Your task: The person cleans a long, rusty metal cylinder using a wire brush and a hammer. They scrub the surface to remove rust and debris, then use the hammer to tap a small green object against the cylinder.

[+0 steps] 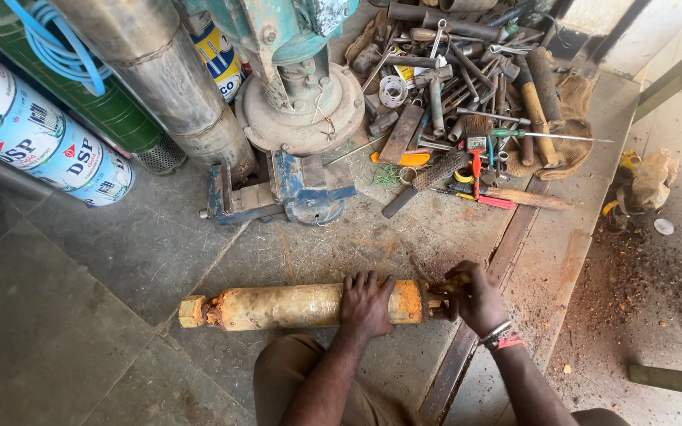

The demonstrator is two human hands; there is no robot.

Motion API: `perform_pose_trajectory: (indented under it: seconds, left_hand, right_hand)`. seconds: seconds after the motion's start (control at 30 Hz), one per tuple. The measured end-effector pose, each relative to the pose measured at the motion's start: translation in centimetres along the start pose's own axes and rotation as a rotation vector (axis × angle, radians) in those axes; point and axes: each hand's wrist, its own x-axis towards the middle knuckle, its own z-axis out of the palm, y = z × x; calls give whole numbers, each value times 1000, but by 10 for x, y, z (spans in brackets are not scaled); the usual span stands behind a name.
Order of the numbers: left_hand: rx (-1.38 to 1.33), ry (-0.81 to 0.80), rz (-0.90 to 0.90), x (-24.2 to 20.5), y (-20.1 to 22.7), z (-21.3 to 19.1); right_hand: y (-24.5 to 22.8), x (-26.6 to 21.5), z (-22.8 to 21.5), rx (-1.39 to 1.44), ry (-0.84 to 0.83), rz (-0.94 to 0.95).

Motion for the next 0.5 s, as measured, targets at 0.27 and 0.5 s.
perform_pose_trajectory:
  seconds: [0.27, 0.5]
  left_hand:
    - [-8, -39, -17, -1, 1, -9]
    - [-14, -30, -20, 0, 1, -11]
  right_hand:
    - [-11, -2, -3, -51, 129, 5]
    - [11, -10, 8, -102, 161, -15]
